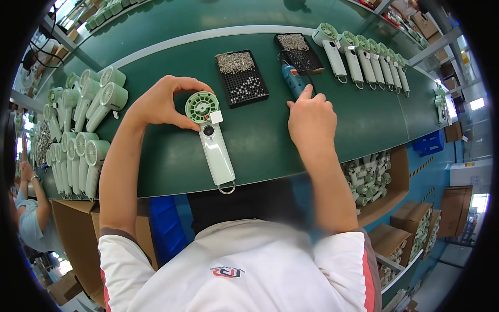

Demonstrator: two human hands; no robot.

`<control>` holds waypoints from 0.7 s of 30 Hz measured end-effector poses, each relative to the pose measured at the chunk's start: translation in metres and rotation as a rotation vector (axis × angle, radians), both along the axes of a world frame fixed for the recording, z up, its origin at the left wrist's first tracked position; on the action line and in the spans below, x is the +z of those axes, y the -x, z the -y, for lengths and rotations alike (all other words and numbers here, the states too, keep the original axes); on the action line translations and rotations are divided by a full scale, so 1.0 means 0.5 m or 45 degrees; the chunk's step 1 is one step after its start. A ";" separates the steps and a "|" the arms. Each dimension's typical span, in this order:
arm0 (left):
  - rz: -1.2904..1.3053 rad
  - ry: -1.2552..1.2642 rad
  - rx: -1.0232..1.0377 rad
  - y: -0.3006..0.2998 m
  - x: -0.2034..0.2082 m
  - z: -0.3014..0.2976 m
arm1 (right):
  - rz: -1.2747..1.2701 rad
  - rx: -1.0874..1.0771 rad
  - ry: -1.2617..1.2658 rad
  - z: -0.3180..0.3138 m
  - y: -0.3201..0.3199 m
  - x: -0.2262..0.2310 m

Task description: The person assembles handheld fans by fastening screws into the handle base with an electric screwdriver, fitting a motor component into the fan casing, driving screws into the fan head with the screwdriver, and placing the assembled fans in a row on the table.

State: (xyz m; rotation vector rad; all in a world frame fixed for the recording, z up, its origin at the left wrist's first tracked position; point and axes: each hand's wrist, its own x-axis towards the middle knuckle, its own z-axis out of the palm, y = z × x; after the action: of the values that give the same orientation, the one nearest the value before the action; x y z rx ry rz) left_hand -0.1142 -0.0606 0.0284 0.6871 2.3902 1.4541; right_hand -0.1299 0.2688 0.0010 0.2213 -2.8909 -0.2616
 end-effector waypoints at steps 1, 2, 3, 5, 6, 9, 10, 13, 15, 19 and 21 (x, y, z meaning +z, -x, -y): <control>-0.012 0.006 -0.007 -0.001 -0.002 0.002 | -0.030 0.042 0.031 -0.007 0.006 -0.009; -0.022 0.011 -0.013 -0.001 -0.004 0.004 | -0.059 0.084 0.060 -0.014 0.011 -0.011; -0.026 0.007 -0.010 -0.001 -0.005 0.004 | -0.063 0.086 0.057 -0.026 0.013 -0.004; -0.046 -0.025 -0.018 0.003 -0.012 0.004 | 0.096 0.105 0.451 -0.035 0.016 0.025; -0.047 -0.029 -0.003 0.005 -0.013 0.005 | 0.167 0.031 0.809 -0.033 0.009 0.054; -0.066 0.005 -0.011 0.005 -0.012 0.005 | 0.233 -0.281 1.888 -0.018 0.008 0.118; -0.040 0.034 -0.015 0.005 -0.003 0.003 | 0.225 -0.288 1.880 -0.030 0.018 0.127; -0.011 0.081 -0.027 0.011 0.008 0.001 | 0.267 0.408 2.742 -0.045 0.097 0.146; -0.009 0.096 -0.036 0.015 0.008 -0.006 | 0.120 0.885 3.005 -0.005 0.138 0.175; -0.087 0.049 -0.029 0.014 -0.014 -0.016 | -0.077 1.079 2.668 0.083 0.176 0.207; -0.123 0.005 -0.039 0.012 -0.031 -0.018 | 0.007 1.168 2.629 0.115 0.183 0.202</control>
State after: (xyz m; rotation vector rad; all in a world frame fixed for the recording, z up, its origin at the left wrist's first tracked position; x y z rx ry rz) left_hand -0.1204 -0.0515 0.0129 0.8070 2.4417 1.4346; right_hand -0.2217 0.2112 0.1019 0.8648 -1.3484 2.3653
